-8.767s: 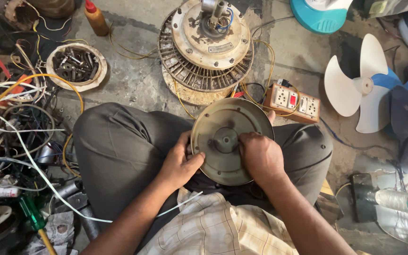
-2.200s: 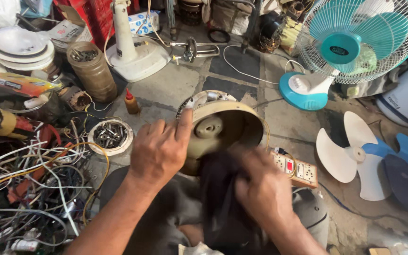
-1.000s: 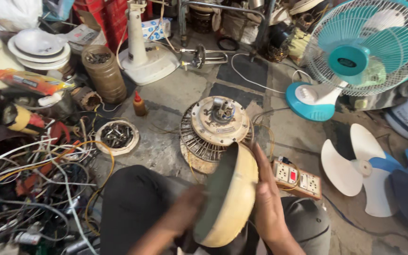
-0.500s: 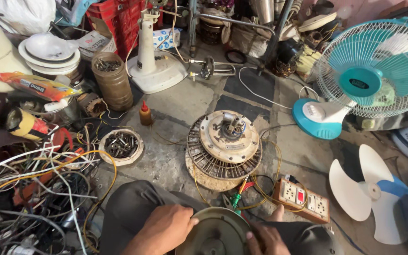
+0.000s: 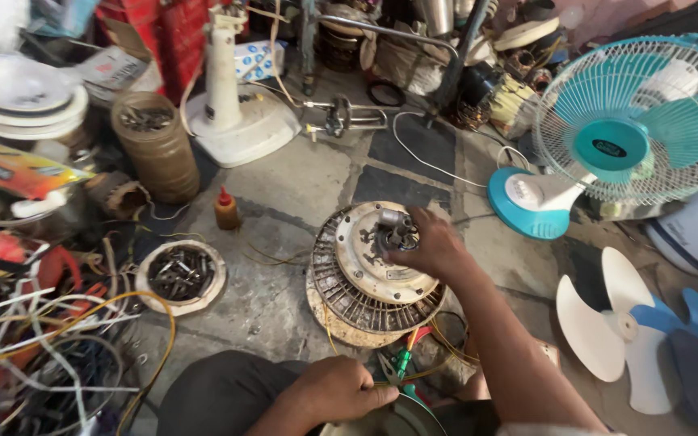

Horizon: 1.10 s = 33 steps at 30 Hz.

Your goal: The person sits on the floor and repairs a fan motor by connecting wires to the central terminals using a screwdriver. They then attach a metal cover to the motor housing and secure it with screws.

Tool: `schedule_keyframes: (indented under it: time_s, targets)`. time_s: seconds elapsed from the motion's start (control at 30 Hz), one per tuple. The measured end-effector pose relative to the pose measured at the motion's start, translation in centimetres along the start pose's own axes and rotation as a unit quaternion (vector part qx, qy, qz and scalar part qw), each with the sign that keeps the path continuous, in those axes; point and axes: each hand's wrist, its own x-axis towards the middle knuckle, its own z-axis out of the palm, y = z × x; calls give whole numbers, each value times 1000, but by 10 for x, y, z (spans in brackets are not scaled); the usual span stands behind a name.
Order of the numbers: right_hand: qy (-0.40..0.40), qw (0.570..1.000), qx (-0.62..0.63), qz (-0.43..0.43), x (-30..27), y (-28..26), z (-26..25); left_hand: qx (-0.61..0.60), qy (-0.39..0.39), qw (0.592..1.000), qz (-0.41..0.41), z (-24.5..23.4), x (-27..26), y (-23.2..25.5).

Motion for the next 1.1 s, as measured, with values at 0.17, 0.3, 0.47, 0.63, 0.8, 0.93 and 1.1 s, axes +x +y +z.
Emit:
schedule_keyframes:
  time_s: [0.17,0.3,0.47,0.63,0.8,0.93,1.1]
  targets:
    - [-41,998,39,-22,28,17,10,19,-1,1000,8,-2,8,-9]
    - [20,995,93,9,18,15,24,20,46,998,42,-5,-1,-5]
    - [149,976,158,-22,-8,13,30,-4,113,994,-11,-28,-24,0]
    - [240,916,303,108,-49,61,9,63,255,953,-154,-56,-29,-4]
    - [304,722,622,22,-99,145,13,-5,411,881,-235,-89,-24,-2]
    - [301,679,668,-49,-132,183,17,-22,451,863,-226,-100,19,6]
    - [287,694,656,-73,-154,160,48,-38,473,866,-160,-87,80,-10]
